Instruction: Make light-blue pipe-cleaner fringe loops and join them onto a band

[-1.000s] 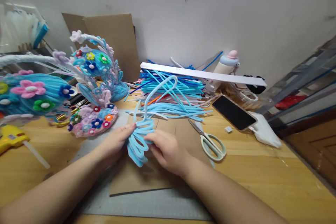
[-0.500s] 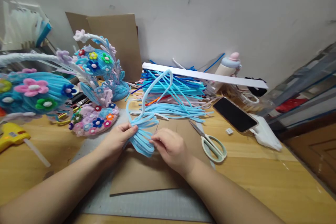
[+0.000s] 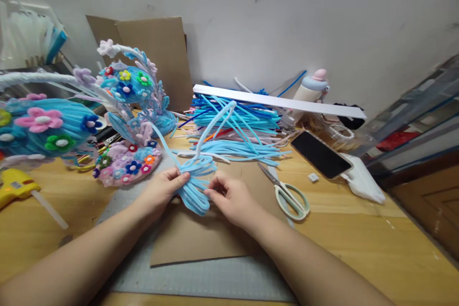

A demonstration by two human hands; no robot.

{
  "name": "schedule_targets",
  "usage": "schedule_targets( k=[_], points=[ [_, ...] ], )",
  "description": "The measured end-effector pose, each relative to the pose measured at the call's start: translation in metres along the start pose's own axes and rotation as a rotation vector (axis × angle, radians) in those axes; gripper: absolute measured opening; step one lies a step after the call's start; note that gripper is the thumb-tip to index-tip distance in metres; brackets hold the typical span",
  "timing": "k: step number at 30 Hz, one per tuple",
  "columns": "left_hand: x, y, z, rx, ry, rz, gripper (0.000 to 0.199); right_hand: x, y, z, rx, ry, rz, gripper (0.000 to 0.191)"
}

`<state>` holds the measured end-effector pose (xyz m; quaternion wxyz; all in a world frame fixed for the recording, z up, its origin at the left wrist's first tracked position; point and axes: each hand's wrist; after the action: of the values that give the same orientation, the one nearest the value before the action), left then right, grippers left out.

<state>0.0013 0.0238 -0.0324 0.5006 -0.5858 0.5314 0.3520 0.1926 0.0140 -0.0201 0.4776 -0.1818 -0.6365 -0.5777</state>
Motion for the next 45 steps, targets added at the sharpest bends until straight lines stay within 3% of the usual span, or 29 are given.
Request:
schedule_targets(
  k=[6, 11, 17, 29, 33, 45],
  points=[
    [0.002, -0.002, 0.0, -0.002, 0.025, 0.017, 0.035, 0.002, 0.004, -0.002, -0.003, -0.001, -0.22, 0.024],
    [0.002, -0.003, -0.001, -0.02, 0.031, 0.031, 0.035, 0.006, 0.001, -0.003, 0.05, 0.078, -0.372, 0.02],
    [0.003, -0.003, -0.001, -0.03, 0.03, 0.048, 0.036, 0.01, 0.004, -0.002, 0.087, 0.041, -0.481, 0.016],
    [0.003, -0.003, -0.001, -0.031, 0.016, 0.027, 0.035, 0.008, 0.005, -0.004, 0.071, 0.061, -0.454, 0.02],
    [0.004, 0.001, 0.002, -0.02, 0.004, 0.014, 0.032, 0.002, 0.017, 0.001, 0.169, 0.174, -0.399, 0.013],
    [0.005, 0.004, 0.003, 0.056, 0.035, 0.013, 0.032, 0.006, 0.032, 0.003, 0.277, 0.302, -0.446, 0.023]
  ],
)
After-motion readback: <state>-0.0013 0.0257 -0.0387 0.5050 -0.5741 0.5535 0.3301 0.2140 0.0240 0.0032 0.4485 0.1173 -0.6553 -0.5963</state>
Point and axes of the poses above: each hand's wrist, its own z-axis towards the middle knuckle, its own y-axis out of the back of the hand, x = y × z, and after that the axes turned 3 degrees about -z, right-handed
